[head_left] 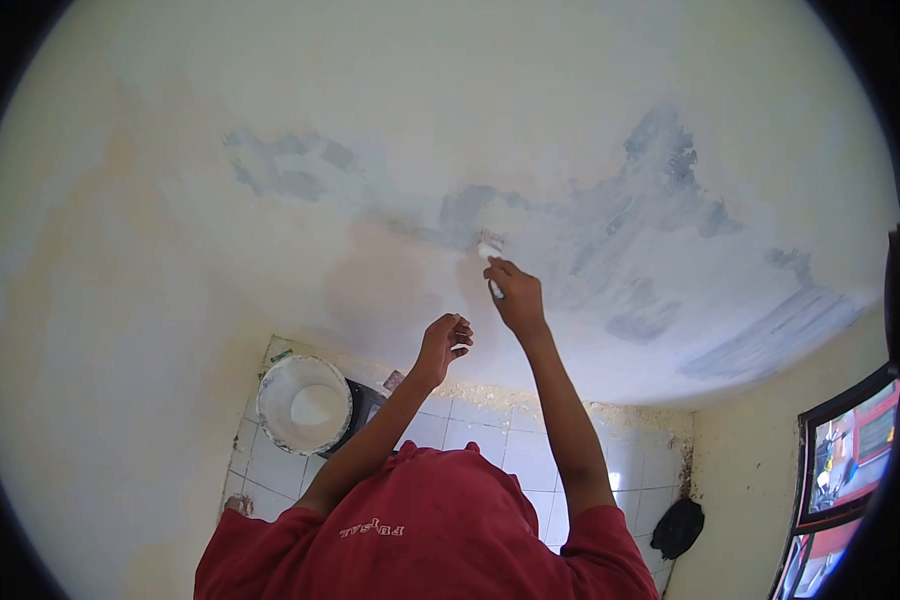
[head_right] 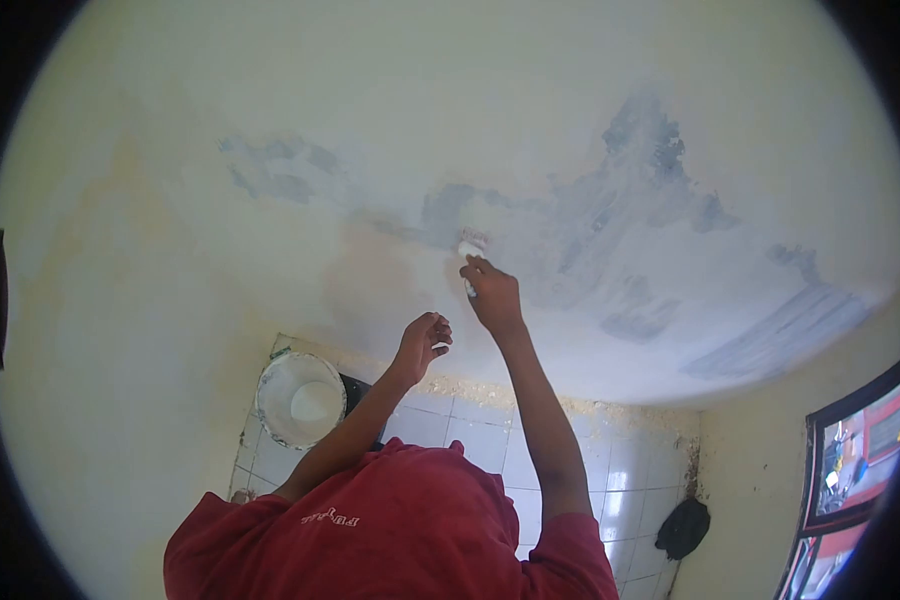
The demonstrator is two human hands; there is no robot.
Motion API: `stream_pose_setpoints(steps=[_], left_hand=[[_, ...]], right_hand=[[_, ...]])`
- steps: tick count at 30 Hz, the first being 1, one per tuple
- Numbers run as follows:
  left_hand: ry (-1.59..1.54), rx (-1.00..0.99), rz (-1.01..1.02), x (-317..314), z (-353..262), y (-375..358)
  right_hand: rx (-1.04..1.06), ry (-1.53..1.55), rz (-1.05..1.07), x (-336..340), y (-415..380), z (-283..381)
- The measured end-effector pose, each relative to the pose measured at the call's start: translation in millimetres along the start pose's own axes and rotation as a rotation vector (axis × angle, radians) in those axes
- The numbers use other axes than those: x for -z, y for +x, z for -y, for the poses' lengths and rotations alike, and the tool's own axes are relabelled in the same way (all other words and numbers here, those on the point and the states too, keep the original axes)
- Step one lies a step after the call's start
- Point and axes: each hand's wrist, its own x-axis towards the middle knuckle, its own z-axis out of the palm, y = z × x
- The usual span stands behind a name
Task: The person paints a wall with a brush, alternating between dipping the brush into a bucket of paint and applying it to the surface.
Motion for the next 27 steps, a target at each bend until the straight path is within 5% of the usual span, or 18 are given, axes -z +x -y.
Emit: stream_pose_setpoints(steps=[3, 8, 11, 15, 18, 22, 27], left_hand=[[-0.016, -0.006, 0.000, 3, -1, 0], [-0.051, -0.019, -0.016, 10, -4, -2], [-0.058, -0.010, -0.042, 14, -6, -2], [-0.074, -0.034, -0.054, 17, -7, -7], [-0.065, -0.033, -0.047, 17, -14, -9], [-0.111, -0.052, -0.032, 19, -15, -12], [-0.096, -0.044, -0.009, 3, -28, -19]], right_hand=[[0.235, -0.082, -0.325, 34, 28, -6], [0.295, -0.051, -0.568, 93, 52, 31], [0.312, -0.046, -0.584, 72, 40, 41], [0.089, 0.043, -0.205, 3, 17, 13], [0.038, 0.092, -0.156, -4, 1, 14], [0.030, 0.171, -0.201, 64, 11, 20], [0.108, 0.063, -0.547, 166, 27, 49]])
